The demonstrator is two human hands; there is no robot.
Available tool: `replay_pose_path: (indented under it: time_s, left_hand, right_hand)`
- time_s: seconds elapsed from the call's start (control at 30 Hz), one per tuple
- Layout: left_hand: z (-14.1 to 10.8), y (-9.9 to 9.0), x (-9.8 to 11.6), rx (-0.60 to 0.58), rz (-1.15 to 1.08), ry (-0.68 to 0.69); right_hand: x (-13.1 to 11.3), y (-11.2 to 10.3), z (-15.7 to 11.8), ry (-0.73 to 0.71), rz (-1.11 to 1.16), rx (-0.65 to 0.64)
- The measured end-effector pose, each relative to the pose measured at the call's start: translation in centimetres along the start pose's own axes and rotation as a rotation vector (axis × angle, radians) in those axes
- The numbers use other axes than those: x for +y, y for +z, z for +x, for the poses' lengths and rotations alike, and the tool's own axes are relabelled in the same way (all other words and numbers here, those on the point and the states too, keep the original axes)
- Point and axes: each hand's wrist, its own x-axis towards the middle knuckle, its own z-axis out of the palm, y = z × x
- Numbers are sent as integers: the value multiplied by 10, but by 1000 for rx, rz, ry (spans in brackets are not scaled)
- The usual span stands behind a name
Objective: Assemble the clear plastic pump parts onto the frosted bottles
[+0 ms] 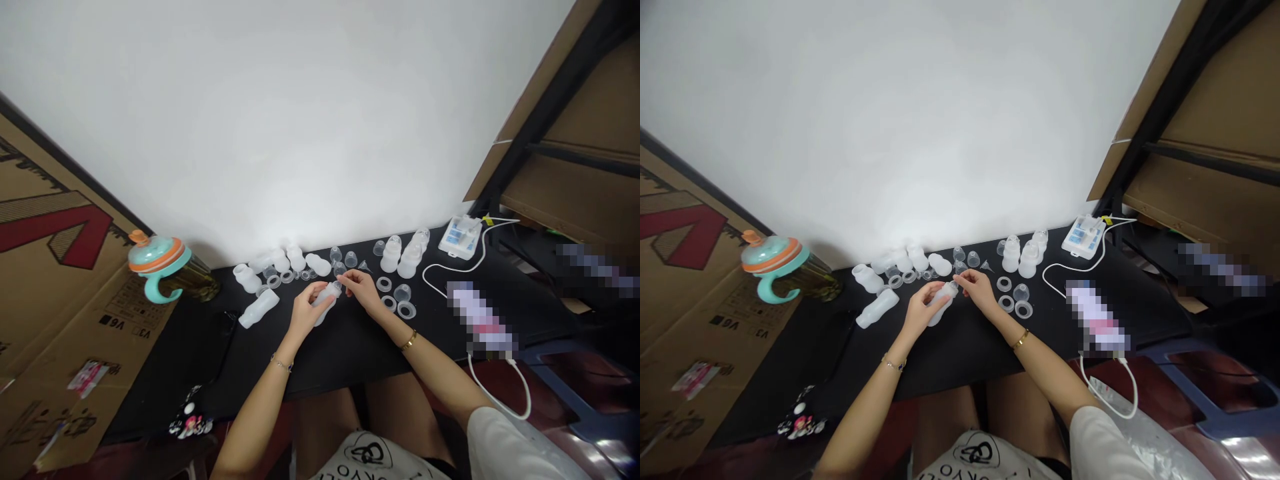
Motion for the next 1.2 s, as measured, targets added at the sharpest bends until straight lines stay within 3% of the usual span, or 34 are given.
replay_pose_path:
  time_s: [0.43,1.2]
  left_hand:
    - [2,-1,-2,9,-12,-18]
    - [2,-1,-3,-9,2,-28]
  right_hand:
    - [4,1,1,28,63,-88]
    - [2,-1,2,2,1,-39]
